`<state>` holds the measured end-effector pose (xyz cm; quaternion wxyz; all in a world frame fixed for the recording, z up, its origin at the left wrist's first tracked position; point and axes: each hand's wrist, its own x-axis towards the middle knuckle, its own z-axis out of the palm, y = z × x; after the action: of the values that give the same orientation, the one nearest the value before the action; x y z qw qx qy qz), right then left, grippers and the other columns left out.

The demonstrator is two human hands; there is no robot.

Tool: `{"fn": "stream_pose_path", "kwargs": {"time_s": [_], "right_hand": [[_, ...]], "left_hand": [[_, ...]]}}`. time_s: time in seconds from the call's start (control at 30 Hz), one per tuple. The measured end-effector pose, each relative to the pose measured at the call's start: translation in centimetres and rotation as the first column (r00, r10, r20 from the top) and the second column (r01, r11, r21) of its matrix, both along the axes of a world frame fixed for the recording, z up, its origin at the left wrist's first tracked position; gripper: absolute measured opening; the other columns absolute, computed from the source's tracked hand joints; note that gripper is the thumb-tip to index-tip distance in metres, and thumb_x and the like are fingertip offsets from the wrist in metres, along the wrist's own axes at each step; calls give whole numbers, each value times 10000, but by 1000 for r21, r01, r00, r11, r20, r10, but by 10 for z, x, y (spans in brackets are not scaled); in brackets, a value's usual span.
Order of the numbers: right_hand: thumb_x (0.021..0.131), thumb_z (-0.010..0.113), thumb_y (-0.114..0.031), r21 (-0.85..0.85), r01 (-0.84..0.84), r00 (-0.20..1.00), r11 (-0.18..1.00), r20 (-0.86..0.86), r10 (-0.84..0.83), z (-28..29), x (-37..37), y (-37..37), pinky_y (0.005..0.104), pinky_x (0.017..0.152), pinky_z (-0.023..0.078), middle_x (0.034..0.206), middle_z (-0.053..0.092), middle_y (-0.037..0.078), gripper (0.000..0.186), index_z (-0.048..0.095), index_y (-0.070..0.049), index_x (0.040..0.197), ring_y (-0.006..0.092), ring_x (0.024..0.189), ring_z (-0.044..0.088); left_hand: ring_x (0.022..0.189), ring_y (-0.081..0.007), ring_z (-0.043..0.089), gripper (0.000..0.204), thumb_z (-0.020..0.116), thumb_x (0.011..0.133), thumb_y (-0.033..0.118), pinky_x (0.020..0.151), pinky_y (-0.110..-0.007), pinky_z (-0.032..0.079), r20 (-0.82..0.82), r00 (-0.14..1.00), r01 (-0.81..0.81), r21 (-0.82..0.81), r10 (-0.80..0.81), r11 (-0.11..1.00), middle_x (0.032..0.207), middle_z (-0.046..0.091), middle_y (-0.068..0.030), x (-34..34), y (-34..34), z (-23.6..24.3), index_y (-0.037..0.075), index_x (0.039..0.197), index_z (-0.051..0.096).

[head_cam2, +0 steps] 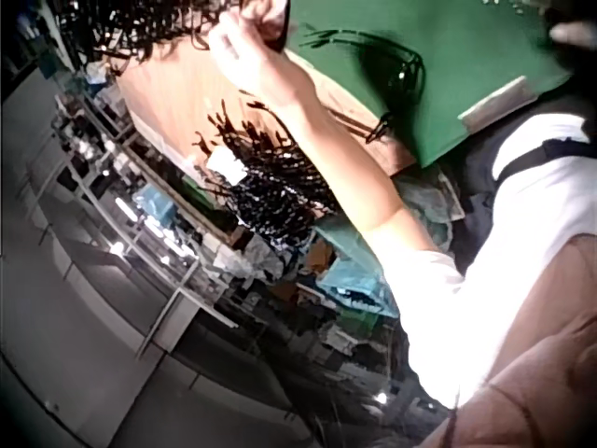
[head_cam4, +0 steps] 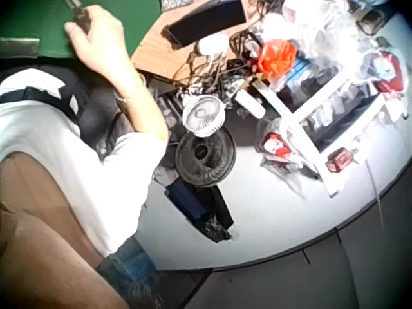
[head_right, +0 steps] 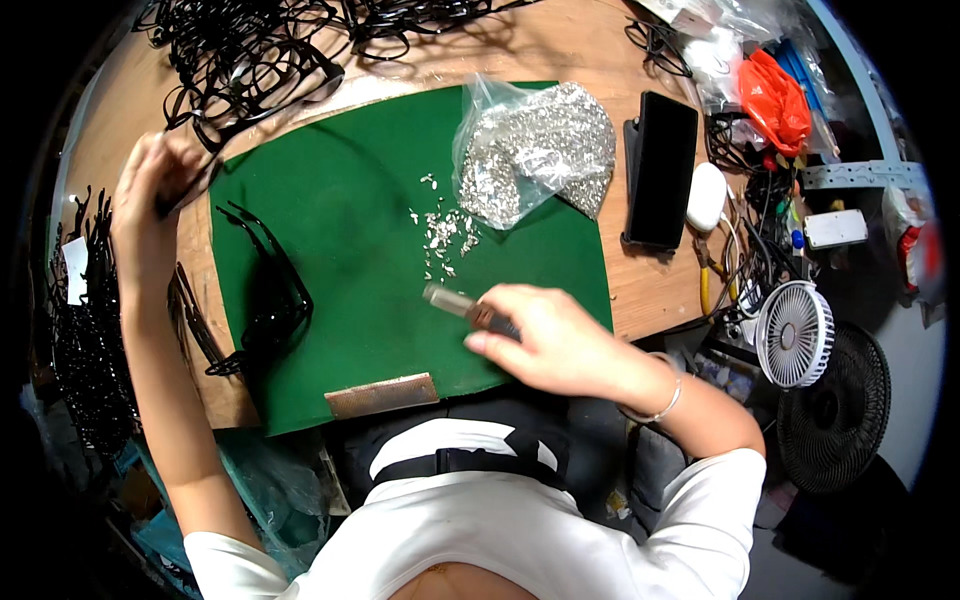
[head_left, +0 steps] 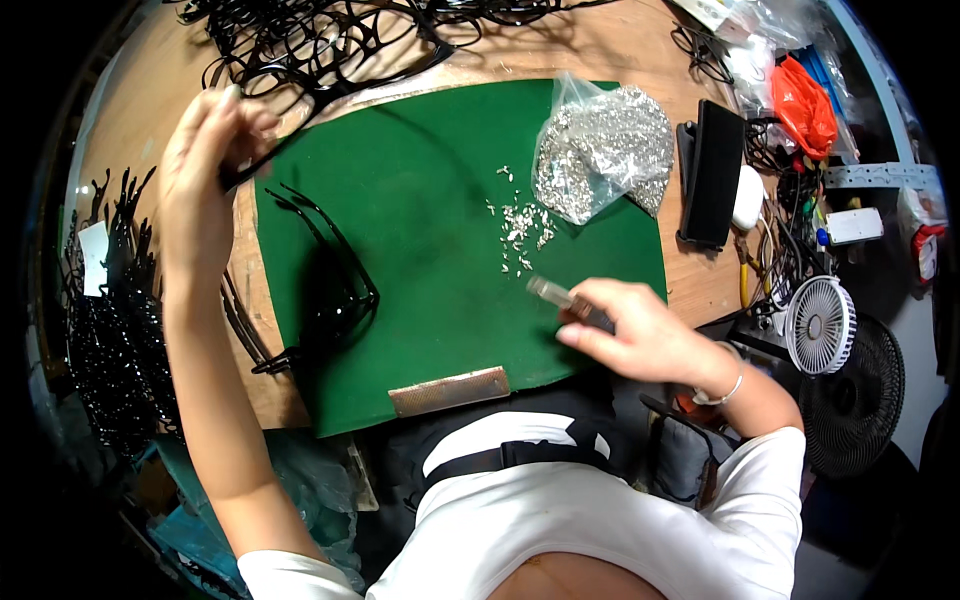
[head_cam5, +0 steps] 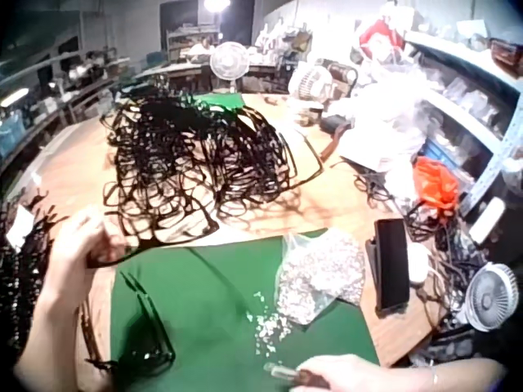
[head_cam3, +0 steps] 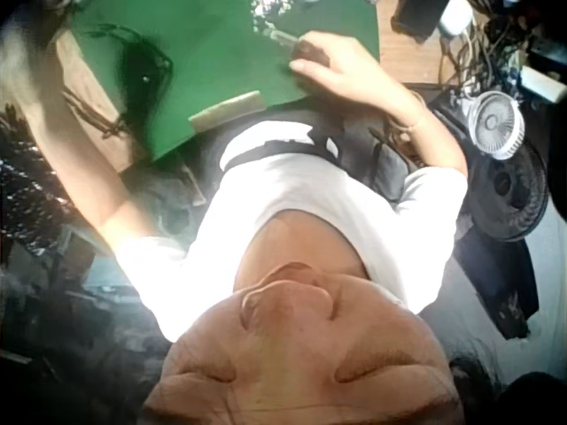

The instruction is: The person uses pliers to adjust the arms of multiple black eyeglass frames on a green mat. They repeatedly pick up frames, squeeze the temples with pliers, and place them aside. A brief pause occurs to open and close a small white case before resuming the adjustment work.

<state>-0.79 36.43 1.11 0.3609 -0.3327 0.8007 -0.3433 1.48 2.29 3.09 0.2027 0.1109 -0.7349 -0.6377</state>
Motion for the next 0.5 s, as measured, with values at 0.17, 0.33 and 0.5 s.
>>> {"fn": "stream_pose_path", "kwargs": {"time_s": [0.17,0.33,0.5], "right_hand": [[767,609,-127,48,20,968,999,-250,-8,-18,-12,-13,431,661,462,777,576,179,175,527,8,842,369,741,583],[727,599,-72,106,32,947,994,-321,3,-47,-6,-12,440,671,473,782,570,185,156,527,4,842,367,748,581],[720,581,-58,112,-39,903,993,-422,83,-47,0,-11,441,677,469,764,561,182,138,519,17,819,364,742,577]], "left_hand": [[361,-72,399,317,482,922,282,389,-208,374,4,989,128,455,-145,881,765,600,-182,64,48,37,-24,993,436],[340,-199,504,344,523,858,60,350,-270,472,193,949,-305,763,250,570,436,431,-61,121,132,62,-33,1106,304],[694,-143,592,873,668,665,-141,735,-293,510,-24,993,103,636,-115,765,967,604,-222,141,162,11,1,1335,127]]}}
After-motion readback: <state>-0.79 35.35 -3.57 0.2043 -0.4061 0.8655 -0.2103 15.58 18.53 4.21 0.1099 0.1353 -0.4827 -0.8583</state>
